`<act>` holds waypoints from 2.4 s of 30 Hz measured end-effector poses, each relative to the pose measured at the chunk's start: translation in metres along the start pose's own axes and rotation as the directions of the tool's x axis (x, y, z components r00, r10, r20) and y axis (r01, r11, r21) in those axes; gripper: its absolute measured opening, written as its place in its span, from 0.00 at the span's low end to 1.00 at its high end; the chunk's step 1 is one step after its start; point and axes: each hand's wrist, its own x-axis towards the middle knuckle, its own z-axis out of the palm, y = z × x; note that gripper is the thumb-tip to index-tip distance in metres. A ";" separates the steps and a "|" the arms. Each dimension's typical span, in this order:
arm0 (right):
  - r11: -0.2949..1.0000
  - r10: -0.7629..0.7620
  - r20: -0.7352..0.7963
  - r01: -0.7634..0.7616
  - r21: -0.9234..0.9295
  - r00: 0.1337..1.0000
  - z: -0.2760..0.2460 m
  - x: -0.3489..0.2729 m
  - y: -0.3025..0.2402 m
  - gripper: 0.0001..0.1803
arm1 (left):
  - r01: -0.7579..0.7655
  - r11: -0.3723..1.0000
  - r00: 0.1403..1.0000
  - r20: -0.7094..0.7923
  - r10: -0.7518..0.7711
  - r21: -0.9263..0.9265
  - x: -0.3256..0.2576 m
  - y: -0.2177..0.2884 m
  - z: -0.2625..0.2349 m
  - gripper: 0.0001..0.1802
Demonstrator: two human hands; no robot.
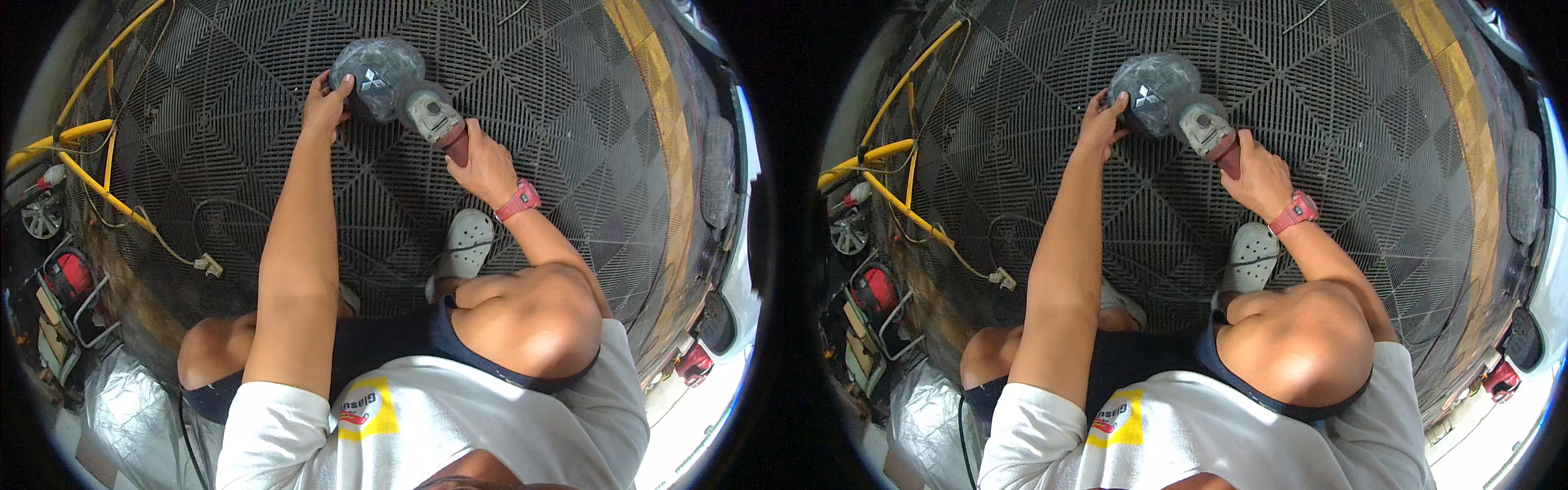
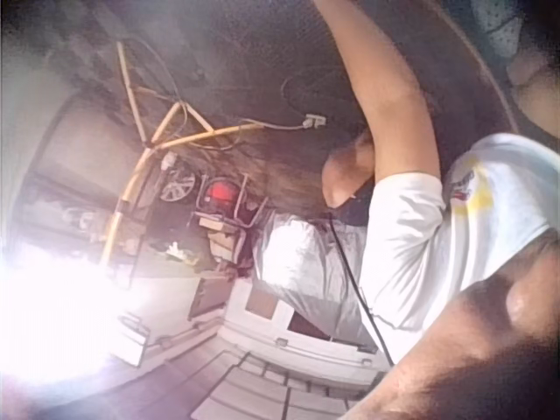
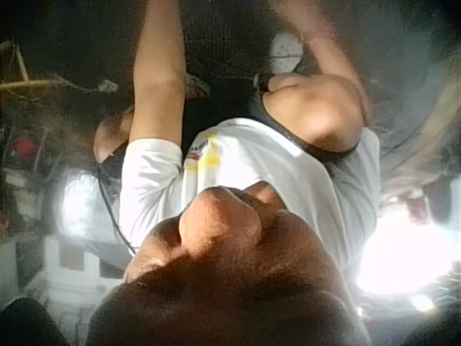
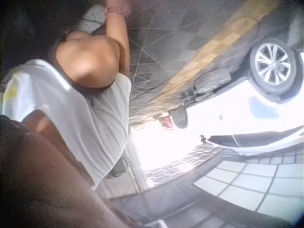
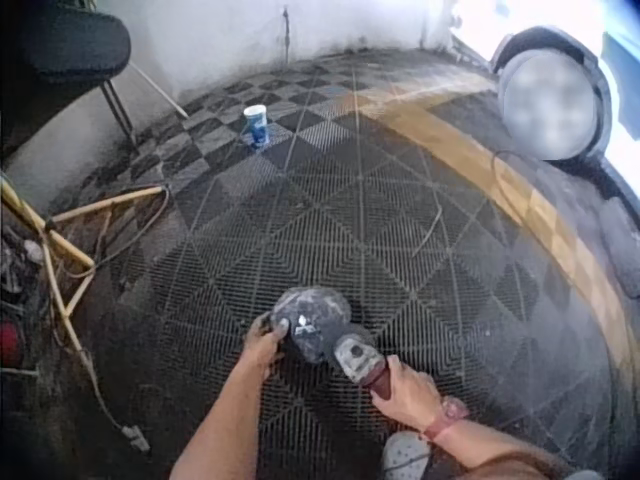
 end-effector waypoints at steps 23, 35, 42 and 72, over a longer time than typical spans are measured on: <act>0.985 0.117 -0.012 -0.115 0.128 0.993 0.006 -0.005 0.025 0.36 | 0.027 0.999 1.000 -0.003 -0.027 0.026 0.003 -0.002 0.002 0.48; 0.956 0.146 -0.127 -0.107 0.273 0.981 -0.010 0.010 0.000 0.34 | 0.083 0.906 0.993 -0.038 -0.108 -0.416 -0.013 -0.038 -0.003 0.52; 0.984 0.093 -0.030 -0.087 0.152 0.995 -0.009 0.027 -0.019 0.33 | 0.063 0.942 0.998 -0.008 -0.069 -0.329 -0.022 -0.046 0.011 0.54; 0.951 0.155 -0.095 -0.122 0.285 0.983 0.016 0.022 0.017 0.38 | -0.046 0.994 0.994 -0.108 0.035 -0.099 -0.018 -0.048 0.013 0.44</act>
